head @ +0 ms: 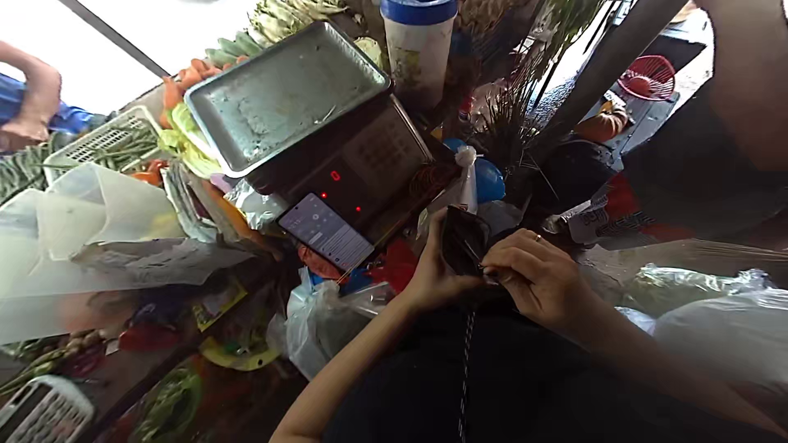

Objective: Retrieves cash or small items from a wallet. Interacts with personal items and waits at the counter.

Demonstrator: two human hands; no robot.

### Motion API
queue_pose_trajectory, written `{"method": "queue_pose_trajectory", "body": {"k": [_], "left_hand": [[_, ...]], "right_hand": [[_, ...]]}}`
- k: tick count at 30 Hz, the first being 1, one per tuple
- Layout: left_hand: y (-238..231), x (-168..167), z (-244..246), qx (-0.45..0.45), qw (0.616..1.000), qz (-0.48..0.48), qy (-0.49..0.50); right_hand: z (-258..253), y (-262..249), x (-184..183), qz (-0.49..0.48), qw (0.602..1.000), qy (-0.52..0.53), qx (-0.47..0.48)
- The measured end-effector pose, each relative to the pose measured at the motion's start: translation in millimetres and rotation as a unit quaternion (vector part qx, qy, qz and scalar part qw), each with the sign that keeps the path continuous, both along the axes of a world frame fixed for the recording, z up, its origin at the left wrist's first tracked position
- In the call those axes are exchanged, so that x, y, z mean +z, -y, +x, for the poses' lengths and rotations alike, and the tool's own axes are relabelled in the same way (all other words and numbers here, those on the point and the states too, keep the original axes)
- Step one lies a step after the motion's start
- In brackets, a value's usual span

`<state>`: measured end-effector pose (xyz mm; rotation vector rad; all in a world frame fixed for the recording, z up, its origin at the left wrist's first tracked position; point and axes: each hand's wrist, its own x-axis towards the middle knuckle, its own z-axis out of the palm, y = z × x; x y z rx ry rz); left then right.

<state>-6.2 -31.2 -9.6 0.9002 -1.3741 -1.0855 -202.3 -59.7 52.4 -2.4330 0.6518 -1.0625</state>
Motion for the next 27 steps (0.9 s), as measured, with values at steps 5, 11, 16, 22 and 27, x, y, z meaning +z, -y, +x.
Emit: {"method": "queue_pose_trajectory", "body": {"k": [5, 11, 16, 22, 27], "left_hand": [[0, -8, -3, 0.026, 0.997, -0.061, 0.03], [-2, -11, -11, 0.066, 0.993, -0.077, 0.066], [-3, -11, -12, 0.078, 0.993, -0.063, 0.055], [-3, -12, -8, 0.078, 0.993, -0.069, 0.047], [-5, -13, -8, 0.076, 0.994, -0.074, 0.036]], "right_hand": [[8, 0, 2, 0.03, 0.995, -0.036, -0.094], [20, -1, 7, 0.002, 0.976, -0.12, -0.184], [17, 3, 9, 0.051, 0.978, -0.06, -0.191], [-3, 6, 19, 0.271, 0.939, 0.19, -0.091], [-16, 17, 26, 0.29, 0.922, 0.242, -0.087]]}}
